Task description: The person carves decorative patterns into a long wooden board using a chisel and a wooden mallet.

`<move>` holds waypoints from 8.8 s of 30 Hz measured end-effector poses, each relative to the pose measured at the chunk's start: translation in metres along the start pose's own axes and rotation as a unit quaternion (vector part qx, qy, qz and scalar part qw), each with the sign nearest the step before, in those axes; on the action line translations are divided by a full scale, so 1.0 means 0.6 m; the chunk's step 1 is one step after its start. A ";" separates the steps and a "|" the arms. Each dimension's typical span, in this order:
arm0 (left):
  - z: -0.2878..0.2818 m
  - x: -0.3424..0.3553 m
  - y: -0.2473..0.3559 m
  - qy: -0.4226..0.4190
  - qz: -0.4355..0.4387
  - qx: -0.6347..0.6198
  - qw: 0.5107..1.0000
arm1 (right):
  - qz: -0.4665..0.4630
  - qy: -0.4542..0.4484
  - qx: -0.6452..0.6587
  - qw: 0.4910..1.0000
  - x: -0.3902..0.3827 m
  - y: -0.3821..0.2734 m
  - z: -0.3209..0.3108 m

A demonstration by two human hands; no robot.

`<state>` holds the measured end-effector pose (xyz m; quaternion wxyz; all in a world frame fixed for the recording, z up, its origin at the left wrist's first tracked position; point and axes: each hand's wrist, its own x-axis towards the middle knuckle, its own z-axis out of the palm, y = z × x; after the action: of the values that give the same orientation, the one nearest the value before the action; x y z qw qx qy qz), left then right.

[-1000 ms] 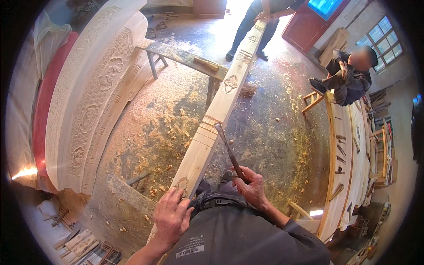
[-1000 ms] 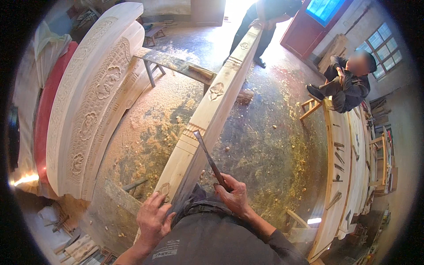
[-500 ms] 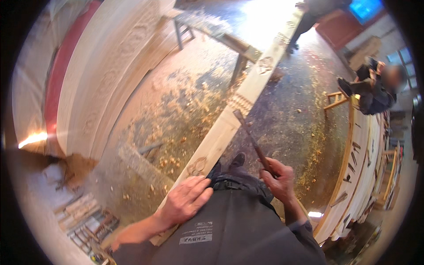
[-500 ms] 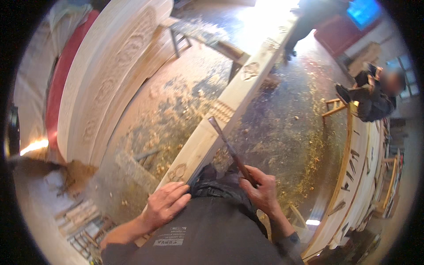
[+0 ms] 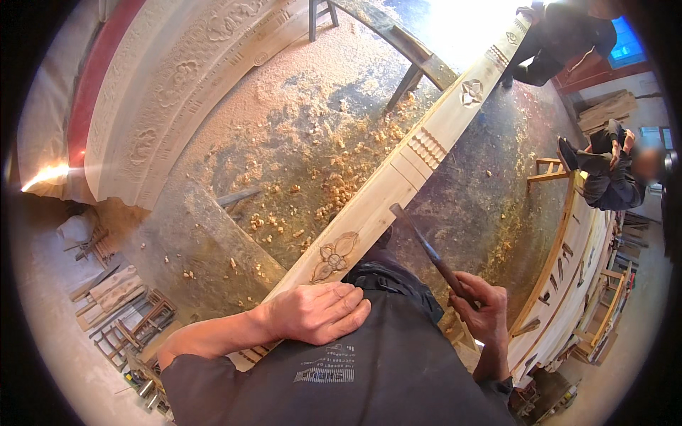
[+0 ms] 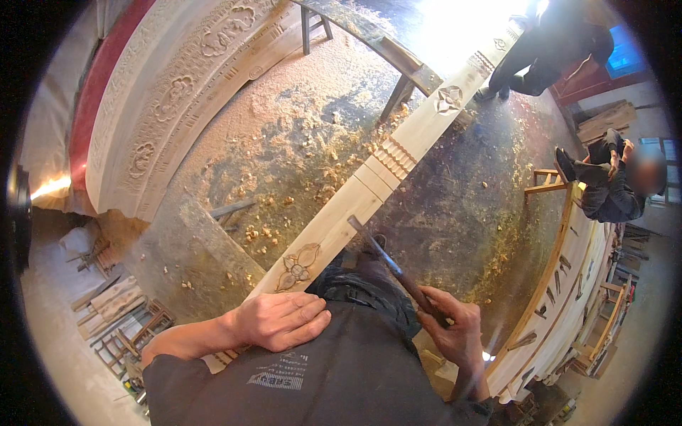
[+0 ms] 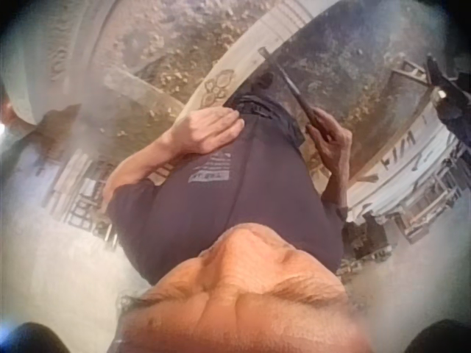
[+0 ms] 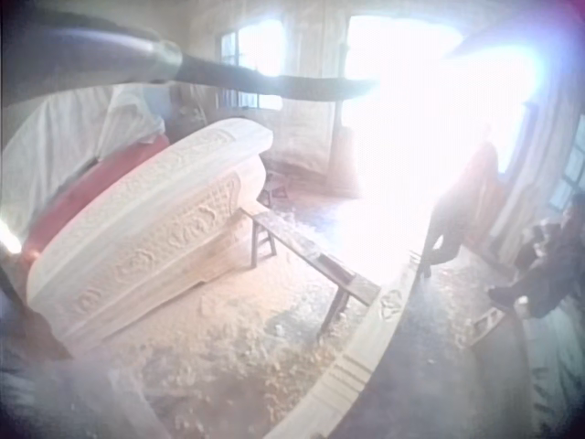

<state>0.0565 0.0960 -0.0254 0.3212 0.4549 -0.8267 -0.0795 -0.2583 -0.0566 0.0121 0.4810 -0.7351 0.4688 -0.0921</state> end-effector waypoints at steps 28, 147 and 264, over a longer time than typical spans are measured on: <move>0.114 0.126 -0.035 -0.028 0.061 -0.067 0.995 | -0.046 -0.125 -0.065 0.989 0.004 -0.038 -0.038; 0.133 0.132 -0.033 -0.059 -0.013 -0.160 0.985 | -0.132 0.155 0.170 0.964 -0.006 0.026 -0.030; 0.148 0.175 -0.028 -0.007 -0.184 -0.047 0.982 | -0.217 -0.192 -0.031 0.957 0.191 0.003 -0.085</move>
<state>-0.0252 -0.0125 -0.0535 0.3161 0.5829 -0.7266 -0.1797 -0.2269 -0.1773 0.0010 0.5073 -0.8375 0.1994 -0.0375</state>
